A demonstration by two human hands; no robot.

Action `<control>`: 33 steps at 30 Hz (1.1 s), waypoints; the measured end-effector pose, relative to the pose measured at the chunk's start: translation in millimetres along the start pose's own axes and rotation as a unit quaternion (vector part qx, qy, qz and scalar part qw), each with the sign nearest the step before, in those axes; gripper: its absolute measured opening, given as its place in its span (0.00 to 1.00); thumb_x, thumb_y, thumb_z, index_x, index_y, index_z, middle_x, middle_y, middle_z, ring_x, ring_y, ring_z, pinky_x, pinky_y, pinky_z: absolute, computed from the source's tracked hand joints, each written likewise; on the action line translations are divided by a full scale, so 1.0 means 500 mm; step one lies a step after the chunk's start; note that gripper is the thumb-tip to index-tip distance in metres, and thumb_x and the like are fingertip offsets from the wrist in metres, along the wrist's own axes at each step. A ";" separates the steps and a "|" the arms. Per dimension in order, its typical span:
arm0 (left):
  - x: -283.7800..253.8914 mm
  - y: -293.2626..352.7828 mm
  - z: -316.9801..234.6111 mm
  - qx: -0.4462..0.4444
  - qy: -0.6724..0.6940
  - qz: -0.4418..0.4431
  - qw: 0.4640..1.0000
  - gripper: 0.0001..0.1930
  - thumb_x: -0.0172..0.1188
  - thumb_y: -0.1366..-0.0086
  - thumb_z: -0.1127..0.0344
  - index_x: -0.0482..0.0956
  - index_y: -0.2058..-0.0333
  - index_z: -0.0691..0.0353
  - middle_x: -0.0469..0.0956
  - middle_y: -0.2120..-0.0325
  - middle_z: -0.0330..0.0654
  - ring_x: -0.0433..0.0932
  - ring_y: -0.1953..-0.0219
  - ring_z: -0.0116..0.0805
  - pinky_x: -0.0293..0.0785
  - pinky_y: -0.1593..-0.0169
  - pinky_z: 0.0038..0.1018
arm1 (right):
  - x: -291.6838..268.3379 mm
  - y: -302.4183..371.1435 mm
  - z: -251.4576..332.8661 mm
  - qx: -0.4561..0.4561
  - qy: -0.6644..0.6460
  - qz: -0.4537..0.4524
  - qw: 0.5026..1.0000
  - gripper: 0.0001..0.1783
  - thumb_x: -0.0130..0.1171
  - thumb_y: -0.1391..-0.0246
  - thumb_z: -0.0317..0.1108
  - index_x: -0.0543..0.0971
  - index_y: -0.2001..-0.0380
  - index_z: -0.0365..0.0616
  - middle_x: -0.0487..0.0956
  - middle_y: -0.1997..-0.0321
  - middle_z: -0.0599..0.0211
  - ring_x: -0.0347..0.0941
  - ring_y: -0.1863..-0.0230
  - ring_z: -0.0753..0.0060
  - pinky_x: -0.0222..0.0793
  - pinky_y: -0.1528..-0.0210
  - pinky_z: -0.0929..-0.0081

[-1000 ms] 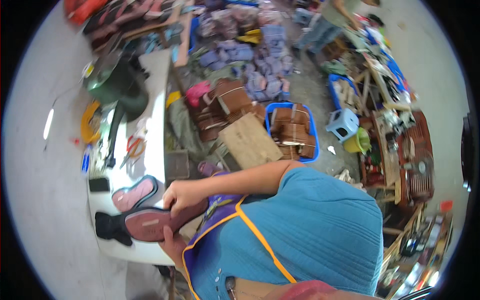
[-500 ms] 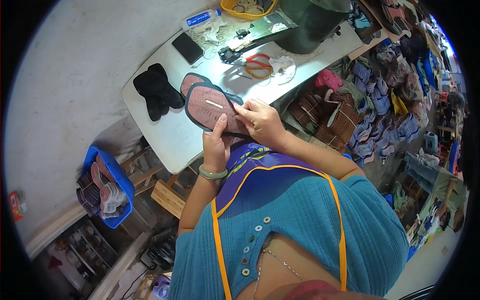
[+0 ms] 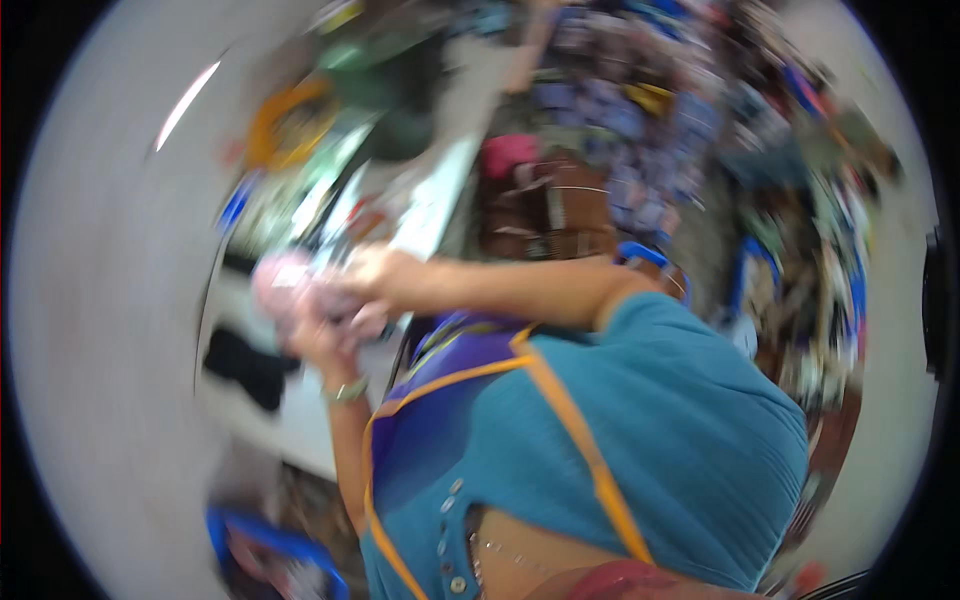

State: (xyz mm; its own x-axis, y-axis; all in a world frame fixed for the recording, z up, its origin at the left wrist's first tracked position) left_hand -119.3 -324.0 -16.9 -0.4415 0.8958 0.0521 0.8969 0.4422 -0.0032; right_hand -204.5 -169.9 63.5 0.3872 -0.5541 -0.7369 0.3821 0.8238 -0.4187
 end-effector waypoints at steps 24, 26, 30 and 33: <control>0.086 -0.218 0.023 -0.053 -0.166 -0.129 0.976 0.26 0.47 0.44 0.73 0.67 0.44 0.71 0.77 0.63 0.44 0.76 0.67 0.33 0.75 0.65 0.28 | -0.006 -0.100 -0.225 0.233 -0.035 -0.038 0.971 0.19 0.56 0.52 0.52 0.80 0.72 0.47 0.77 0.75 0.54 0.76 0.75 0.53 0.71 0.75 0.59; 0.080 -0.226 0.022 0.019 -0.176 -0.154 0.972 0.17 0.47 0.39 0.68 0.75 0.56 0.73 0.77 0.74 0.44 0.74 0.73 0.29 0.70 0.72 0.29 | -0.014 -0.115 -0.221 0.219 -0.034 0.008 0.975 0.22 0.57 0.56 0.54 0.81 0.67 0.48 0.78 0.75 0.54 0.77 0.74 0.54 0.72 0.74 0.61; 0.033 -0.228 0.043 0.005 -0.155 -0.202 0.967 0.12 0.52 0.35 0.66 0.79 0.65 0.71 0.77 0.77 0.38 0.71 0.74 0.21 0.68 0.71 0.27 | -0.040 -0.137 -0.172 0.130 0.039 0.018 0.991 0.22 0.58 0.53 0.57 0.80 0.57 0.61 0.76 0.73 0.58 0.75 0.72 0.54 0.73 0.70 0.60; 0.063 -0.234 -0.005 -0.016 0.117 -0.257 0.959 0.11 0.56 0.36 0.65 0.79 0.66 0.71 0.77 0.70 0.33 0.73 0.69 0.22 0.70 0.64 0.22 | -0.046 -0.139 -0.178 0.172 -0.038 0.051 0.983 0.24 0.62 0.53 0.50 0.79 0.54 0.52 0.75 0.71 0.57 0.73 0.69 0.56 0.70 0.66 0.65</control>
State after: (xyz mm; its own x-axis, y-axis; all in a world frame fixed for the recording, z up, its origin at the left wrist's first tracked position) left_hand -237.9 -347.4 -12.5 -0.8105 0.5237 0.2622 0.5648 0.8174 0.1134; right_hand -314.6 -203.8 62.1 0.4936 -0.4894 -0.7189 0.5946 0.7932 -0.1317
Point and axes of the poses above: each hand's wrist, its own y-axis away from the middle knuckle, its own x-axis out of the palm, z = x × y, the point moved 5 cm from there along -y, towards the middle knuckle
